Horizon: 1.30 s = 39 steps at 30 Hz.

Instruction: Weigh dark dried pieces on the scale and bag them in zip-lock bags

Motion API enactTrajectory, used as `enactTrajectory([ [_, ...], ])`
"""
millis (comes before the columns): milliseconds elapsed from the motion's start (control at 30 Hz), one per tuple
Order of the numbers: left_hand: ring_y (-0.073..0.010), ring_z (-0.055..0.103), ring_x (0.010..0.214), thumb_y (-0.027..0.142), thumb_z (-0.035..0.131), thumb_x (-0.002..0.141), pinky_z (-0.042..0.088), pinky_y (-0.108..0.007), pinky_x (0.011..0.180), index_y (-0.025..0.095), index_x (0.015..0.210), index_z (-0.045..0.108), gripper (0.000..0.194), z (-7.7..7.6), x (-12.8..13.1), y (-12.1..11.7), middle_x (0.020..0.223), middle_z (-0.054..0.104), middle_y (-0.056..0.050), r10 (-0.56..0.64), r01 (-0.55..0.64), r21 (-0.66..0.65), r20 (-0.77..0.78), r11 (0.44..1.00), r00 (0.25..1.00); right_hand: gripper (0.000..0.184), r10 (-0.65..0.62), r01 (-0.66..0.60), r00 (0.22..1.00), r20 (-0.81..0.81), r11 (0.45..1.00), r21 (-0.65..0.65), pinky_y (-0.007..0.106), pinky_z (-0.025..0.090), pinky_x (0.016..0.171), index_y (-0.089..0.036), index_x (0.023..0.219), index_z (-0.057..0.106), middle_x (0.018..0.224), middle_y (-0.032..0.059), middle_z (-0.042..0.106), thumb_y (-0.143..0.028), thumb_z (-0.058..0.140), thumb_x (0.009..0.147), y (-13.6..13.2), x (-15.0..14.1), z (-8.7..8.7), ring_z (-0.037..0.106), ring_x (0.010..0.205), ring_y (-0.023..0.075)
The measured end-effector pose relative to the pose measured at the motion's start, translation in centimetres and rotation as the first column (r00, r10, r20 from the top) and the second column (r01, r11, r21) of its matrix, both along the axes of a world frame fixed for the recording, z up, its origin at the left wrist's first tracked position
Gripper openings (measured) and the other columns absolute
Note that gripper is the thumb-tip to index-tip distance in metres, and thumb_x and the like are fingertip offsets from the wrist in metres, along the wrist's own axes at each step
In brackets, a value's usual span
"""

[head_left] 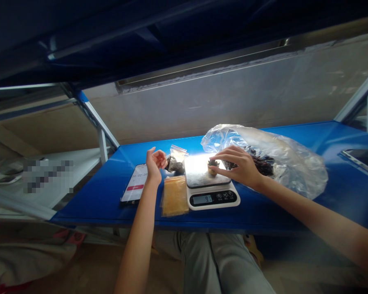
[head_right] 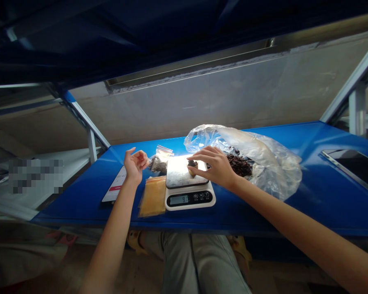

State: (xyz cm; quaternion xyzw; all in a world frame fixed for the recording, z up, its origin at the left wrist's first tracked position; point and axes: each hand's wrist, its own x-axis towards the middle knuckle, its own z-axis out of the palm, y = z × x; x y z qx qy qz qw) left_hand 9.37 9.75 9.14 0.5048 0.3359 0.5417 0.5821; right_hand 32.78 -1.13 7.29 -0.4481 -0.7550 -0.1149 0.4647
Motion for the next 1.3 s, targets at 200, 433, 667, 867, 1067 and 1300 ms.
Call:
enactTrajectory([
  [200,-0.0059,0.028,0.034,0.045,0.043,0.075,0.019,-0.023,0.038,0.019,0.042,0.044,0.043,0.0,0.1,0.0,0.039,0.032,0.003,0.003,-0.003,0.0,0.008,1.0,1.0,0.02,0.042,-0.044,0.999,-0.024,0.995,-0.089,0.036,0.051,0.078,-0.025,0.096,0.071,0.085,0.0013,0.076,-0.032,0.07,0.078,0.1,-0.2,-0.1,0.066,0.08,0.0198],
  [433,-0.0059,0.028,0.034,0.047,0.044,0.076,0.019,-0.022,0.038,0.018,0.042,0.046,0.044,-0.1,0.1,0.1,0.04,0.032,0.003,-0.006,0.006,0.006,0.008,1.0,1.0,0.022,0.04,-0.054,0.995,-0.087,0.984,-0.169,0.036,0.052,0.081,-0.026,0.101,0.07,0.089,0.0014,0.076,-0.029,0.068,0.079,0.1,-0.2,-0.1,0.069,0.085,0.0205],
  [667,-0.0057,0.029,0.034,0.048,0.043,0.078,0.019,-0.023,0.037,0.018,0.042,0.044,0.047,0.1,0.2,0.0,0.04,0.032,0.003,0.001,-0.001,-0.004,0.002,1.0,1.0,0.031,0.009,-0.023,0.997,-0.073,0.979,-0.202,0.037,0.051,0.081,-0.03,0.113,0.065,0.096,0.0006,0.076,-0.031,0.064,0.083,0.2,0.0,-0.6,0.07,0.088,0.0213],
  [867,-0.0059,0.028,0.035,0.044,0.043,0.076,0.018,-0.023,0.038,0.018,0.042,0.045,0.043,-0.1,0.1,0.1,0.041,0.033,0.002,0.0,0.0,0.002,0.01,1.0,1.0,0.031,0.038,-0.038,0.999,-0.008,0.992,-0.118,0.04,0.046,0.089,-0.029,0.115,0.063,0.106,0.0031,0.073,-0.034,0.065,0.084,0.5,0.1,-1.1,0.067,0.096,0.022],
  [1067,-0.0062,0.027,0.035,0.045,0.044,0.073,0.017,-0.023,0.038,0.018,0.042,0.045,0.041,-0.1,0.1,0.2,0.04,0.033,0.002,-0.011,0.011,0.009,0.005,1.0,1.0,0.02,0.045,-0.039,0.996,0.083,0.996,-0.074,0.042,0.039,0.091,-0.03,0.107,0.066,0.101,0.0026,0.073,-0.032,0.062,0.087,0.4,-0.2,-0.9,0.066,0.094,0.0211],
  [1300,-0.0061,0.028,0.035,0.045,0.046,0.072,0.018,-0.022,0.039,0.018,0.042,0.047,0.041,-0.1,0.0,0.1,0.039,0.033,0.002,-0.014,0.014,0.012,0.0,1.0,1.0,0.01,-0.116,0.118,0.992,0.042,0.992,-0.035,0.044,0.033,0.093,-0.028,0.091,0.07,0.085,0.0003,0.074,-0.031,0.065,0.084,0.3,-0.4,-0.9,0.066,0.085,0.0209],
])
